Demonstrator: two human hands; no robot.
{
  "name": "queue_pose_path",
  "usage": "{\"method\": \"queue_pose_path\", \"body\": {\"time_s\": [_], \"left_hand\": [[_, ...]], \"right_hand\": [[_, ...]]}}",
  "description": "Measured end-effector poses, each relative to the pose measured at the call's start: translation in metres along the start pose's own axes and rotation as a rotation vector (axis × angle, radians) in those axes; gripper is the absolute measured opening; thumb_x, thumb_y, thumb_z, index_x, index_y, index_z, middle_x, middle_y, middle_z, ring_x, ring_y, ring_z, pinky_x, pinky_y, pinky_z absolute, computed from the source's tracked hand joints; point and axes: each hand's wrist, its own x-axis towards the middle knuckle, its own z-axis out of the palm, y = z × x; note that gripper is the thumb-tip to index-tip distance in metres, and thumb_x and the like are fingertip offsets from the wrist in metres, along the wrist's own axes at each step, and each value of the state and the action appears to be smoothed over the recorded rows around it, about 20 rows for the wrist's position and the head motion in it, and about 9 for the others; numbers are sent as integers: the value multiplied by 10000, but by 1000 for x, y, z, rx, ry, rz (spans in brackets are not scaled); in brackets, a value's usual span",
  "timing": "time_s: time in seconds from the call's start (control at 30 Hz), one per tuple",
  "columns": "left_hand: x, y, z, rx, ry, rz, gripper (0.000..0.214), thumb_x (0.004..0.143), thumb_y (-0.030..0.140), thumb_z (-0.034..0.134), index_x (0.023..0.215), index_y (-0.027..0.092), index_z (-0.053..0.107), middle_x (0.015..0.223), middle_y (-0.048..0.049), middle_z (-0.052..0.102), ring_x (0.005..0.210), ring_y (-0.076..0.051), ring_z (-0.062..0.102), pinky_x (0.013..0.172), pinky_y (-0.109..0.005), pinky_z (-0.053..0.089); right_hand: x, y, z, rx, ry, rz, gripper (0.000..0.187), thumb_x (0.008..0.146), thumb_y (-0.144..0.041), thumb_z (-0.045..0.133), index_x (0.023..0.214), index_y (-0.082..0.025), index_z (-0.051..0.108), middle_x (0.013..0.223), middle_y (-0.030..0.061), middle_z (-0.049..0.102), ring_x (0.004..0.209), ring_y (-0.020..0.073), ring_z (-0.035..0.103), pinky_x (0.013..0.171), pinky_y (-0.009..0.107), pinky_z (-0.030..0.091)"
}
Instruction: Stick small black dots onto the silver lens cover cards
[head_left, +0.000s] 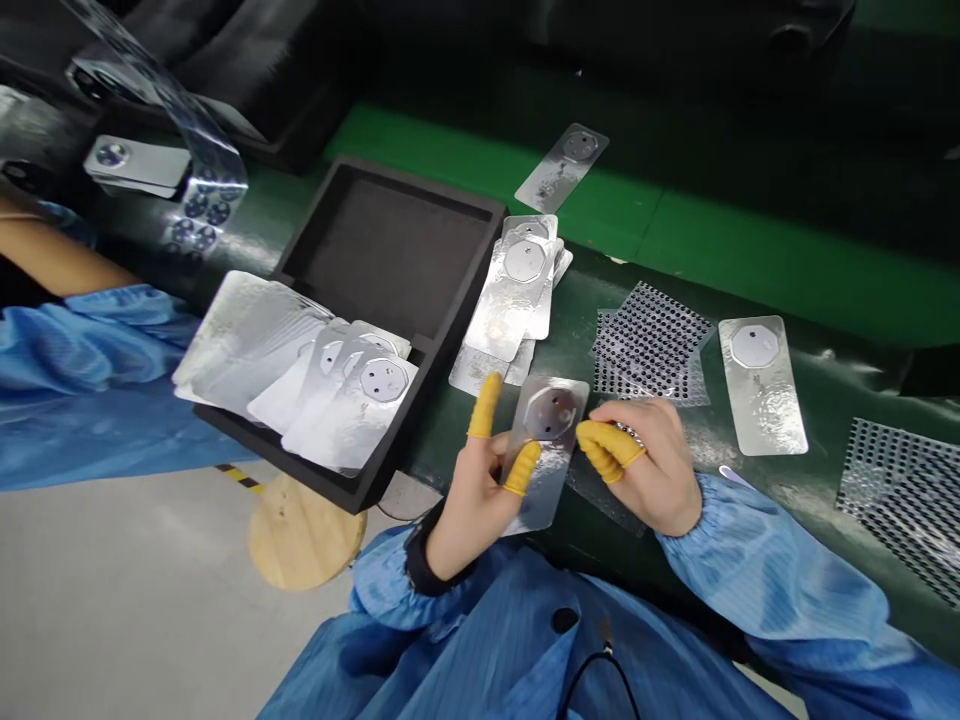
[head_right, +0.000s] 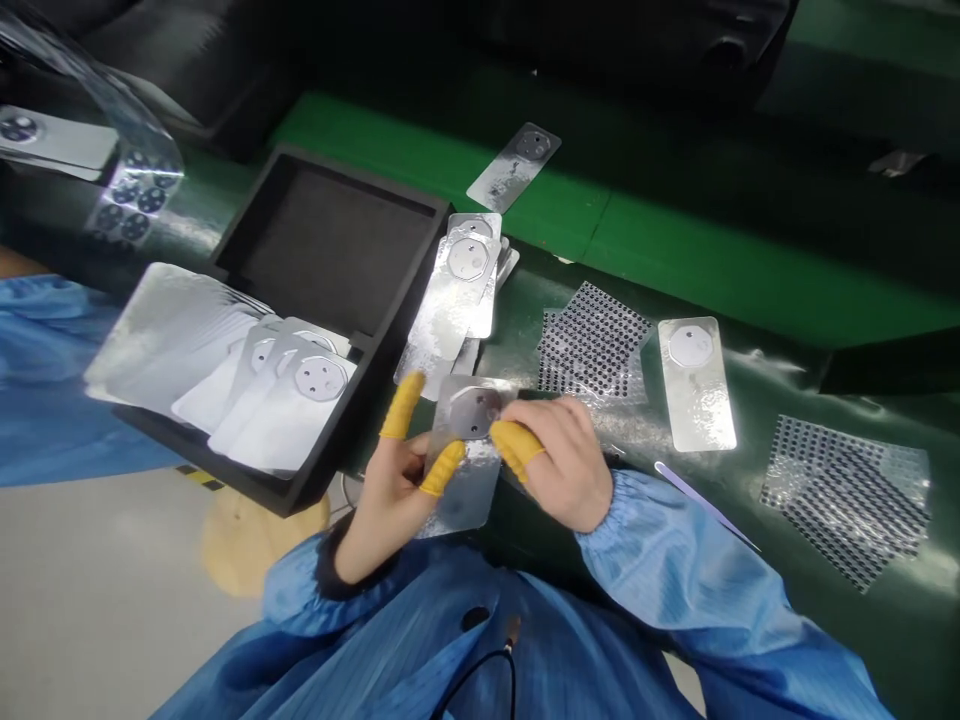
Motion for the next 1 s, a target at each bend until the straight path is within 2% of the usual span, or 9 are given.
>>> {"method": "queue_pose_path", "body": {"time_s": [0.1,0.2,0.3,0.37,0.5,0.63,0.8,0.93,1.0], "left_hand": [[1,12,15,-72,11,-3,406,838,277,663,1222,165,591,562,54,567,473,-82,463,447,-162,406],[1,17,19,-66,55,22,262,804,275,705,1034,155,674,487,66,497,441,-77,421,428,-164,393],[-1,16,18,-30,61,94,244,813,208,673,1053,163,670,479,72,491,428,-78,414,444,-171,414],[-2,15,16,25,54,166,230,818,159,636,1046,164,666,494,70,509,426,-74,415,441,-166,408],[1,18,13,187,47,296,183,797,95,593,953,161,663,529,69,539,429,-57,408,421,-150,358],[3,19,14,217,16,372,295,785,102,571,1060,164,657,513,91,480,419,-53,365,398,-142,326],[-3,14,18,252,65,283,283,802,111,582,1065,171,667,518,81,502,403,-57,347,395,-151,342],[-6,10,22,267,73,165,85,788,208,625,833,166,685,484,60,492,407,-70,360,390,-173,351],[-5,10,24,192,74,124,72,790,237,650,793,170,674,454,69,453,394,-65,342,382,-169,340]], "right_hand": [[14,-6,0,-15,-29,-75,148,946,-49,458,925,-122,585,933,112,695,899,184,649,768,350,518],[13,-11,-3,-56,-97,-65,193,957,-91,431,880,-121,606,1021,139,698,1000,224,644,928,444,484],[6,-17,-7,-78,-122,-5,265,991,-226,385,963,-122,627,1168,166,652,1124,271,594,1067,557,353],[3,-20,-9,-92,-114,23,318,1002,-283,345,1026,-135,626,1237,167,616,1168,274,568,1095,567,308],[4,-19,-11,-88,-111,39,331,1005,-294,330,1049,-136,618,1288,186,573,1216,273,534,1103,558,287],[4,-15,-12,-56,-134,41,298,1004,-276,339,1064,-141,598,1313,198,550,1256,274,506,1092,559,303],[-10,-24,-2,-115,-163,87,397,1018,-325,290,1157,-109,594,1355,241,513,1345,332,408,1090,623,282],[-18,-30,6,-157,-196,161,435,1011,-378,324,1272,-130,567,1399,226,484,1362,382,374,1051,694,301],[-20,-28,6,-109,-205,174,423,1012,-359,339,1312,-139,540,1425,217,458,1372,365,368,1053,677,331]]}}
